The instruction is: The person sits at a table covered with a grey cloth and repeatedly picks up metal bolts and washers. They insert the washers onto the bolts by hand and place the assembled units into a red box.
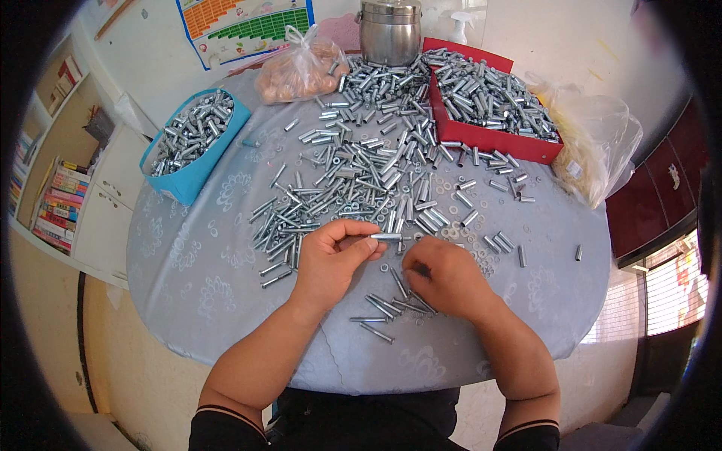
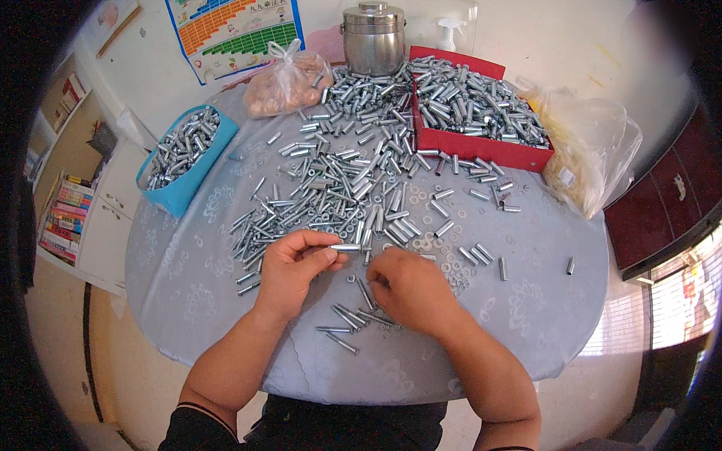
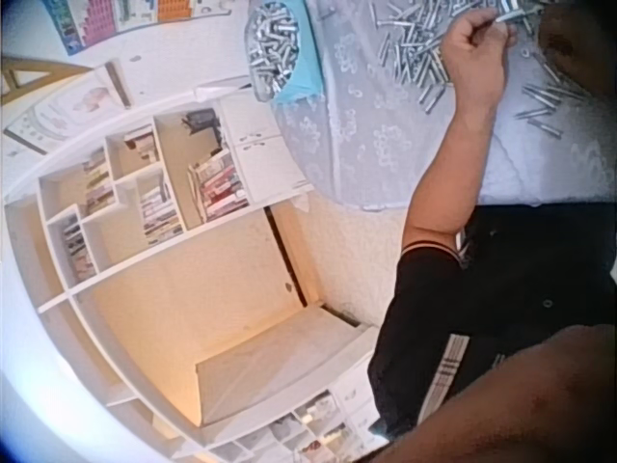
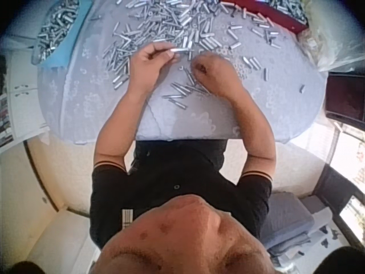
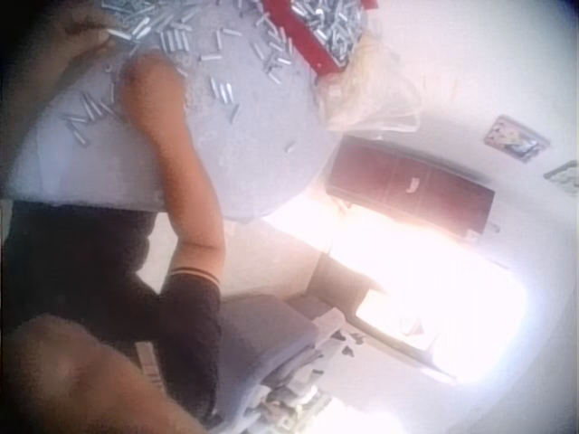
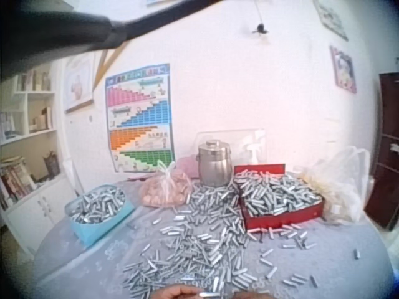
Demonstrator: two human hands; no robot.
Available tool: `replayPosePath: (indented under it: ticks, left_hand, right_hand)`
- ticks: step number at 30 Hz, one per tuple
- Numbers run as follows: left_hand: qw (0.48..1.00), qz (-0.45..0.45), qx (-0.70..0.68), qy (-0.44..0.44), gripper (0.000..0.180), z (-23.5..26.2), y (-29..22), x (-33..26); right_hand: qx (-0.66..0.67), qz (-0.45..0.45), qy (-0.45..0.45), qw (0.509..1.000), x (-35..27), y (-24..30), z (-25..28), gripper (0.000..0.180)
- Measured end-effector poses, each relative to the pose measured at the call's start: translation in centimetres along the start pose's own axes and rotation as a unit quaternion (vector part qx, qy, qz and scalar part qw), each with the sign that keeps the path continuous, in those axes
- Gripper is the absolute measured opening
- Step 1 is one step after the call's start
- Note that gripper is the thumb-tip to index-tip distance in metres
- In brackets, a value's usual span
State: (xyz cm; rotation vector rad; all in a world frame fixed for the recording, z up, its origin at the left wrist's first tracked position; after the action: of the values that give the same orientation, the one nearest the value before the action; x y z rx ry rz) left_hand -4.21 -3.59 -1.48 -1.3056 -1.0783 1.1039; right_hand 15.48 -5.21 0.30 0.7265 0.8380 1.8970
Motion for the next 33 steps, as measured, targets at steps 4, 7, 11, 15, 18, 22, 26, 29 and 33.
replayPosePath:
  ticks: [4,7,11,15,18,22,26,29,33]
  left_hand:
    - [1.000,-0.004,-0.008,0.003,0.019,0.0,0.0,-0.1]
    - [1.000,0.001,0.001,0.009,0.019,0.0,0.1,-0.1]
    - [1.000,0.000,-0.008,0.008,0.019,-0.1,0.1,-0.1]
    - [1.000,0.005,-0.012,0.004,0.019,-0.2,0.1,0.0]
    - [1.000,0.003,-0.017,0.005,0.018,-0.2,0.0,0.0]
    - [1.000,0.003,-0.001,0.004,0.018,-0.2,0.1,-0.1]
    - [1.000,0.004,-0.015,0.000,0.018,-0.1,0.3,0.0]
    - [1.000,0.001,-0.013,0.006,0.018,-0.2,0.2,-0.1]
    - [1.000,0.002,-0.013,0.007,0.018,-0.2,0.2,-0.1]
  right_hand:
    - [0.170,-0.084,-0.141,0.972,0.3,-0.5,0.4,0.010]
    - [0.303,-0.110,-0.195,0.926,0.5,-1.1,0.3,0.010]
    - [0.342,-0.102,-0.177,0.917,0.4,-1.3,0.1,0.010]
    - [0.341,-0.111,-0.175,0.917,0.5,-1.2,0.0,0.010]
    - [0.319,-0.124,-0.206,0.917,0.5,-1.4,0.0,0.010]
    - [0.373,-0.123,-0.188,0.900,0.6,-1.3,0.0,0.009]
    - [0.402,-0.134,-0.181,0.888,0.6,-1.2,-0.1,0.010]
    - [0.383,-0.133,-0.176,0.897,0.6,-1.2,0.1,0.011]
    - [0.408,-0.124,-0.146,0.893,0.5,-1.2,0.0,0.012]
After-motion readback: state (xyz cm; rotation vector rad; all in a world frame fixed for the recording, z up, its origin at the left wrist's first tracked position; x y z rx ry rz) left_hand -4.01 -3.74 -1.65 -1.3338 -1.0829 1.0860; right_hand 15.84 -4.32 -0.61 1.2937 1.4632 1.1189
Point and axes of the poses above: each hand's wrist, its own x-axis towards the middle knuckle, its own z-axis out of the back of the hand, y = z × x, the point moved 2 cm from there along x, towards the middle knuckle, and after that the axes turned 14 degrees about x, right-handed, at the moved point
